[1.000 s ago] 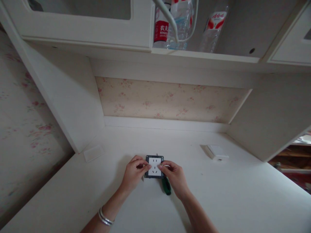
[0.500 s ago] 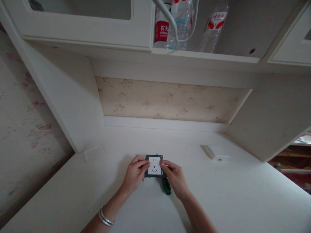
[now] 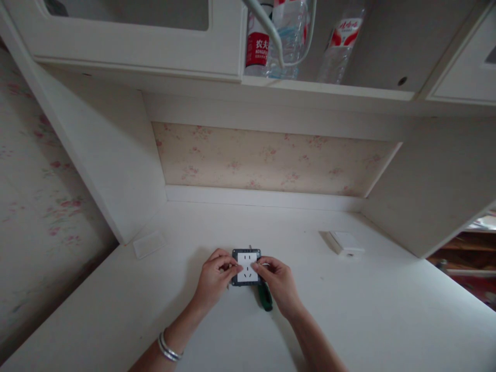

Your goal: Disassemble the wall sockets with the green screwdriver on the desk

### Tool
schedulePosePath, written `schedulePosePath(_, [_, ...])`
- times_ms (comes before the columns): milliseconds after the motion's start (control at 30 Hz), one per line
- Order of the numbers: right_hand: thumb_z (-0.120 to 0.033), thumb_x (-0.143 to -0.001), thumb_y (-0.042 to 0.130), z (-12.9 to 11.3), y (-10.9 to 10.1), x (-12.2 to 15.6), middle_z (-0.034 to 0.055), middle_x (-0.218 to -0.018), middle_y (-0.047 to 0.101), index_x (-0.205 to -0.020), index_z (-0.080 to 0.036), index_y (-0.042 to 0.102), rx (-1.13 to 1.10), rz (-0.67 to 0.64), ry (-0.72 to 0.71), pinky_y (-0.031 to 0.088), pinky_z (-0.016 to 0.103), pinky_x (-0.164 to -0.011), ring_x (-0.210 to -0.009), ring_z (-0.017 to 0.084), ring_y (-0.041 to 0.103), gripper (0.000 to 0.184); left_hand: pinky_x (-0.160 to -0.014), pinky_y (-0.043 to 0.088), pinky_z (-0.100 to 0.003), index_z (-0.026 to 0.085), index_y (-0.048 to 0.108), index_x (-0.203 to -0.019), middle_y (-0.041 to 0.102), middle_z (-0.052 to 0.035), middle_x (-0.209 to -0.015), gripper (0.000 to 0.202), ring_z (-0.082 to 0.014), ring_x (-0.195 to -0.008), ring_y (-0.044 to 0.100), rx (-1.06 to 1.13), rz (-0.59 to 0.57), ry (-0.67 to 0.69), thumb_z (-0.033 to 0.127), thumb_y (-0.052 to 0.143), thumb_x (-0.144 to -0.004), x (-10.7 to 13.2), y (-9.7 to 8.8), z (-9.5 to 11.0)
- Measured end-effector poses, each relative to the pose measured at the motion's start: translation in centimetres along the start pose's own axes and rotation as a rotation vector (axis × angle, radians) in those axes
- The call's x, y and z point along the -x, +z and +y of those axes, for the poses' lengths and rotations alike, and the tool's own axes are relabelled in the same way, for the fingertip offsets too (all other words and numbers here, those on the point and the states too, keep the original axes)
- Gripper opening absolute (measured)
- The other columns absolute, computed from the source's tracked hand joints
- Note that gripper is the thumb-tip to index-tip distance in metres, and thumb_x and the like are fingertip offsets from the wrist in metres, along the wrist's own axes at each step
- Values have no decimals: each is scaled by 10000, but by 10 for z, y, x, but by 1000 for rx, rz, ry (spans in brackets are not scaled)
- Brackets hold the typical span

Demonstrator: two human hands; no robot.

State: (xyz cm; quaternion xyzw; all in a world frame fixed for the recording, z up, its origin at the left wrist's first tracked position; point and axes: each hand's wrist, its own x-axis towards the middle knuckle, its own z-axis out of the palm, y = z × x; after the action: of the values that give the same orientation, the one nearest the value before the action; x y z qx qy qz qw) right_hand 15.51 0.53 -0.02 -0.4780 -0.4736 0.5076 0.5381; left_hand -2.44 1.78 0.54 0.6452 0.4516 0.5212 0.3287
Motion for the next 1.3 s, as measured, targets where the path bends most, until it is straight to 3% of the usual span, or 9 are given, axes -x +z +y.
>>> schedulePosePath(167, [-432, -682, 729, 1, 0, -1, 38, -711, 670, -803, -151, 666, -23, -5, 13, 426, 240, -572, -638, 145, 584, 313, -611, 437, -220, 198, 727, -793, 569, -27, -779, 184, -147, -727, 561, -27, -67, 33, 331, 603, -824, -1, -1, 0])
schedulePosePath(333, [-450, -665, 732, 4, -1, -2, 26, -684, 658, -796, -153, 672, -2, 21, 25, 413, 238, -557, -613, 137, 567, 329, -608, 451, -219, 186, 719, -793, 563, -28, -789, 183, -142, -725, 563, -32, -80, 47, 321, 600, -828, 0, 0, -1])
schedulePosePath(567, [-460, -665, 727, 4, -1, -2, 13, -630, 614, -794, -147, 685, 65, 41, 28, 365, 231, -512, -558, 118, 504, 341, -534, 446, -191, 183, 690, -693, 550, 3, -736, 96, -96, -600, 528, -90, 27, 156, 259, 747, -701, 2, 0, -5])
schedulePosePath(800, [-442, -682, 721, 1, 0, 0, 19, -639, 617, -796, -149, 687, 74, 41, 19, 358, 219, -507, -562, 110, 497, 316, -520, 451, -190, 176, 676, -689, 550, 5, -724, 122, -79, -547, 508, -157, 93, 308, 267, 755, -706, 4, -1, -4])
schedulePosePath(1000, [-446, -667, 731, 1, 0, 0, 18, -618, 617, -793, -151, 690, 67, 43, 44, 366, 213, -489, -542, 111, 506, 323, -566, 474, -187, 189, 708, -739, 574, -13, -742, 55, -110, -652, 573, -128, -7, 283, 239, 707, -761, 4, -4, -2])
schedulePosePath(1300, [-454, -670, 723, 3, 0, -1, 33, -670, 646, -804, -152, 694, 32, 42, 16, 407, 230, -535, -593, 135, 549, 332, -655, 500, -211, 206, 710, -906, 586, -37, -835, 135, -131, -762, 591, -150, -131, 282, 220, 584, -860, 5, -5, -2])
